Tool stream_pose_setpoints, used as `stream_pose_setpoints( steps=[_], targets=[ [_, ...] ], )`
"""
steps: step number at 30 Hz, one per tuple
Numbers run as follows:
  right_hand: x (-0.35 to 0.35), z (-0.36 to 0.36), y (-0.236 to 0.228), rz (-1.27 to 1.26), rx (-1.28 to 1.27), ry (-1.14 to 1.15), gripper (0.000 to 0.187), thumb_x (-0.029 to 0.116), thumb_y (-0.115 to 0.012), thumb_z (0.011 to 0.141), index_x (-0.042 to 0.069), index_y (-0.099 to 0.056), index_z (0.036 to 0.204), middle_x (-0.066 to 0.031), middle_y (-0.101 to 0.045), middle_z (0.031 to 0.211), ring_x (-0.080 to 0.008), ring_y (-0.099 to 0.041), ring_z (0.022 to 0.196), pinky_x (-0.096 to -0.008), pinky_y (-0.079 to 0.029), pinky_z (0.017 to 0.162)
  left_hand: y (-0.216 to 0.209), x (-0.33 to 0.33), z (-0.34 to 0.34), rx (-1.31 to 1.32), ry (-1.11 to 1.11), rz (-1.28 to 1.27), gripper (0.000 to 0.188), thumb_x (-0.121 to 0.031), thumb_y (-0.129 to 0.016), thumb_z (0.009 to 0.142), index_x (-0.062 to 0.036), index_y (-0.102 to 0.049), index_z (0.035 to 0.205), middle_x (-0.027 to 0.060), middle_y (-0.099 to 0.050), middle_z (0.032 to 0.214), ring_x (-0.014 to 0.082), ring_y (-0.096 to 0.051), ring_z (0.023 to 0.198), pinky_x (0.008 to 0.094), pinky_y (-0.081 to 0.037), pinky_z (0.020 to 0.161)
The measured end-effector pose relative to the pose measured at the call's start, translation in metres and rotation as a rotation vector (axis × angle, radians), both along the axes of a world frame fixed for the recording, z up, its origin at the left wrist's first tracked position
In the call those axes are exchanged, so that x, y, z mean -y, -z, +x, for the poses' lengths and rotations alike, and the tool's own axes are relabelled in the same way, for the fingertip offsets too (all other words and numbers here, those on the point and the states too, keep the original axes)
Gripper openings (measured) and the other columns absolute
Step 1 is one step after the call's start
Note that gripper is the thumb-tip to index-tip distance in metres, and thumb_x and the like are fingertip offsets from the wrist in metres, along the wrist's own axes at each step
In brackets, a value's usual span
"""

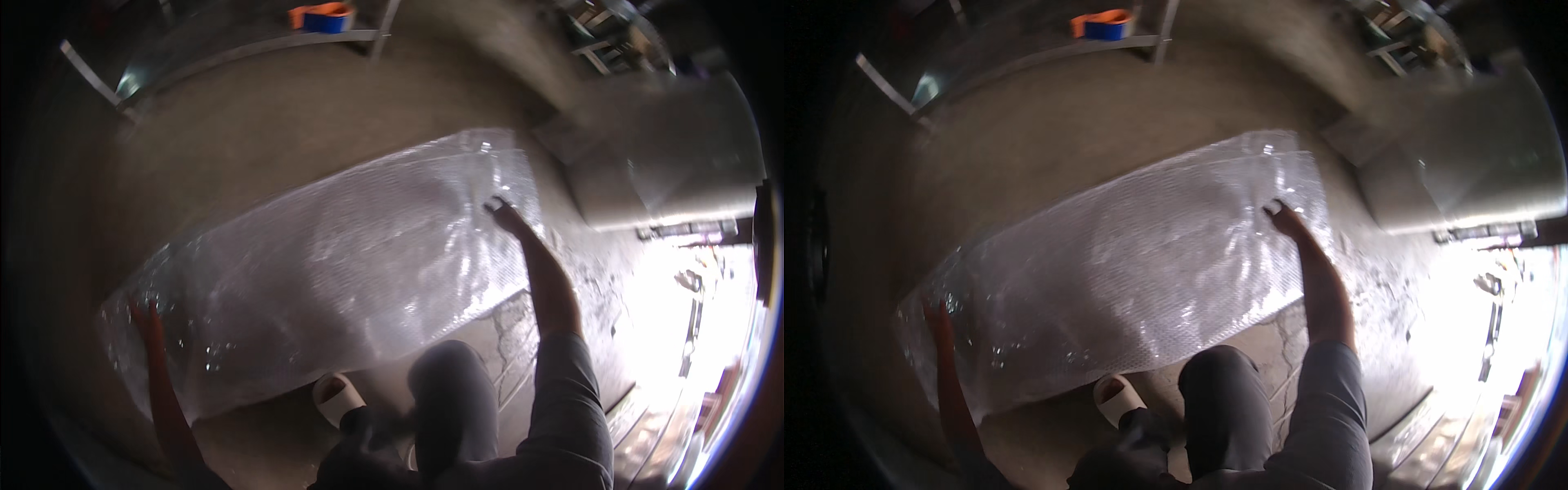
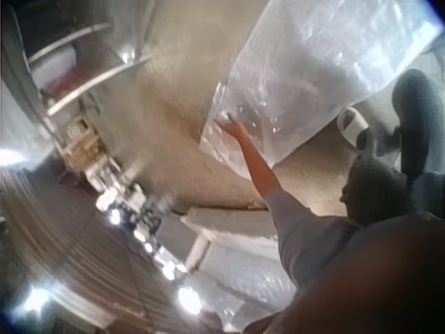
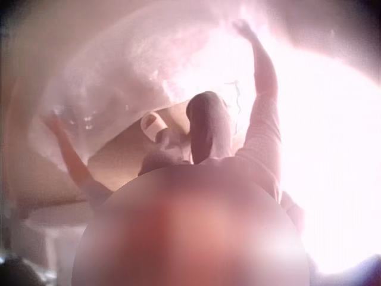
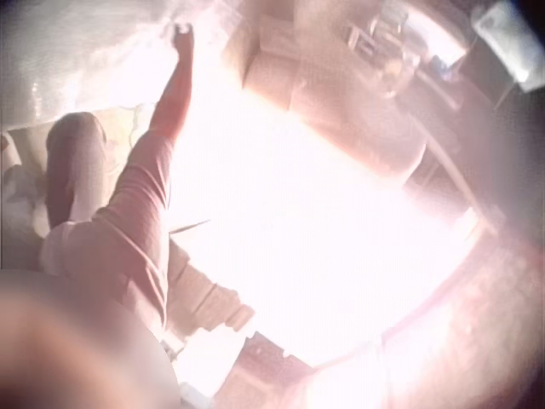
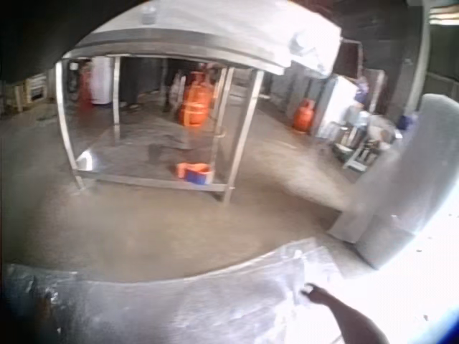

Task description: The person wraps a large stainless steel appliance with bubble wrap, cuts the material to size, folds and smooths the wrap around the item, and secures it with tape. The person handles the bubble wrap, a cutting tool, and tape while working in a workshop.

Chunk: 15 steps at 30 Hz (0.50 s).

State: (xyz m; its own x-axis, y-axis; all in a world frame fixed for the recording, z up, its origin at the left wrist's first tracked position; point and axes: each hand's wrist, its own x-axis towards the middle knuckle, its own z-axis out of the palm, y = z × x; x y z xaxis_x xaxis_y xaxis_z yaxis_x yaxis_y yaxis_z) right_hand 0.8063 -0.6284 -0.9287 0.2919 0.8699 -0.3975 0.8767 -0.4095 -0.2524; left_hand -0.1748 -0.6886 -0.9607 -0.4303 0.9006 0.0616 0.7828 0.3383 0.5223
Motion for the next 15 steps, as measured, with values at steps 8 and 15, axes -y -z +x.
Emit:
stream_pose_setpoints(
  steps=[8, 15],
  targets=[
    [0.203, 0.047, 0.029, -0.138, 0.155, 0.660, 0.085, 0.061, -0.052, 0.096, 0.013, -0.023, 0.160, -0.0348, -0.035, 0.153, -0.0523, -0.035, 0.141, -0.0556, -0.032, 0.117, -0.029, 0.132, 0.095, -0.439, 0.134, -0.129, 0.056, -0.032, -0.055, 0.104, 0.0008, -0.043, 0.148, 0.0239, -0.044, 0.150, 0.0419, -0.041, 0.140, 0.0519, -0.034, 0.115],
    [0.248, 0.047, 0.041, -0.176, 0.112, 0.598, 0.086, 0.063, -0.054, 0.094, 0.016, -0.026, 0.160, -0.0321, -0.022, 0.160, -0.0504, -0.024, 0.148, -0.0614, -0.025, 0.117, -0.001, 0.181, 0.131, -0.617, 0.149, -0.423, 0.066, -0.045, -0.053, 0.102, -0.0061, -0.037, 0.153, 0.0207, -0.040, 0.155, 0.0410, -0.040, 0.142, 0.0523, -0.036, 0.115]
  ],
)
